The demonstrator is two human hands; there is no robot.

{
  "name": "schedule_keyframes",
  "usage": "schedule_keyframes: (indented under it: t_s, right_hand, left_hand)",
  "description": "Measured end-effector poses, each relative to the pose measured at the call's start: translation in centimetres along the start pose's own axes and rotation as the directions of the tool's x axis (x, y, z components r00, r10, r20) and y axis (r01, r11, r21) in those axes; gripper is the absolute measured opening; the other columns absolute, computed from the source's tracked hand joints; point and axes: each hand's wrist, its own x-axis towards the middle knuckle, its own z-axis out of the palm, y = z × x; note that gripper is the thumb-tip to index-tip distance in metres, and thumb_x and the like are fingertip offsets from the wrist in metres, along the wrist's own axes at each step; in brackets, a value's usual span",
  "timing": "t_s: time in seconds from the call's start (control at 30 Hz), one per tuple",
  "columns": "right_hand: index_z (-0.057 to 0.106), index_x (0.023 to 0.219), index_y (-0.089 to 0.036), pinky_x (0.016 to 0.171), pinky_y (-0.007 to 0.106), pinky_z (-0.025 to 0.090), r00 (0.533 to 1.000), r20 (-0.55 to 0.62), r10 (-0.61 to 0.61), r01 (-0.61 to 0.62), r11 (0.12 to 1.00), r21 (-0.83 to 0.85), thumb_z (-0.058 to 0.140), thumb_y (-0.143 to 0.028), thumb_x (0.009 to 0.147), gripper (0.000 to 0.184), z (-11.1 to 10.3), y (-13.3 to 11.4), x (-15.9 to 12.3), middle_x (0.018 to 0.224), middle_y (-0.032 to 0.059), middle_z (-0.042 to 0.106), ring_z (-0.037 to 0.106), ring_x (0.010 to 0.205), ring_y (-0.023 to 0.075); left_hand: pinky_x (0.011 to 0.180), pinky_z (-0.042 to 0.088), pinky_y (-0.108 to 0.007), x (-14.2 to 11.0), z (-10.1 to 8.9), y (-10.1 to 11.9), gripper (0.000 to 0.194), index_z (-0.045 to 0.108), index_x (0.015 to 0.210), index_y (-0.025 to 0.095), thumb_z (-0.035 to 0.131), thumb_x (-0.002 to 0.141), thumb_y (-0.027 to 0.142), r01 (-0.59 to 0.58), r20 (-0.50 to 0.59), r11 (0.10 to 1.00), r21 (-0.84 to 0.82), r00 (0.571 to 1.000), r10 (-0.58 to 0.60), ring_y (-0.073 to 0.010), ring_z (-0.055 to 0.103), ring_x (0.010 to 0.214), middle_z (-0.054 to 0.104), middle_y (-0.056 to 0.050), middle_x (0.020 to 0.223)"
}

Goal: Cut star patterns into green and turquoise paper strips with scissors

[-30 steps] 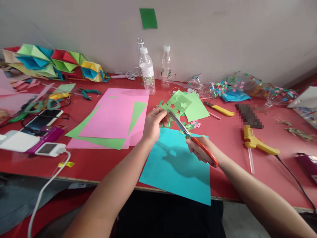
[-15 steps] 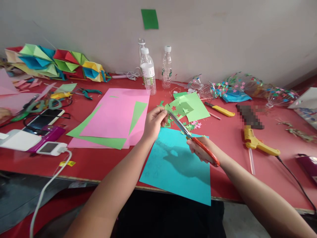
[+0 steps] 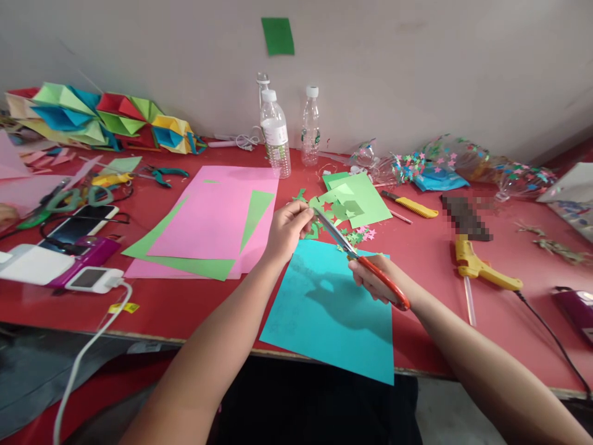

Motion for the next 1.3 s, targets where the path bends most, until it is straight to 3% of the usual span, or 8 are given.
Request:
schedule_keyframes:
  t_s: [0.5,0.77,1.3]
  right_hand:
    - [0.048,0.063,-0.020,0.033,0.020,0.033,1.000,-0.026,0.014,-0.015,1.000,-0.005,0.054,-0.076,0.079,0.059,0.2,0.0,0.2,0.042,-0.0062,0.040,0.042,0.033,0.0082]
    - [0.051,0.066,-0.020,0.041,0.022,0.040,1.000,0.012,-0.009,0.008,0.997,0.072,0.052,-0.069,0.084,0.052,0.7,-0.2,0.0,0.040,-0.0070,0.040,0.042,0.035,0.0086]
    - [0.053,0.067,-0.020,0.045,0.024,0.041,0.996,0.048,-0.079,0.074,0.992,0.101,0.044,-0.069,0.088,0.053,0.5,0.1,-0.2,0.038,-0.0057,0.041,0.043,0.037,0.0104]
  left_hand:
    - [0.040,0.029,-0.020,0.0,0.3,0.0,0.021,0.058,0.064,0.019,0.063,0.080,0.032,0.014,-0.018,1.000,-0.001,1.000,-0.014,-0.0054,0.041,0.040,0.049,0.005,0.049]
    - [0.042,0.032,-0.020,-0.4,0.7,-0.2,0.023,0.051,0.059,0.019,0.059,0.080,0.027,0.009,-0.060,1.000,0.002,0.998,-0.009,-0.0060,0.043,0.043,0.051,0.004,0.050]
    - [0.044,0.030,-0.021,-0.3,0.9,-0.9,0.026,0.052,0.058,0.019,0.063,0.079,0.031,0.034,-0.024,0.999,-0.028,0.999,-0.035,-0.0068,0.041,0.046,0.049,0.004,0.051]
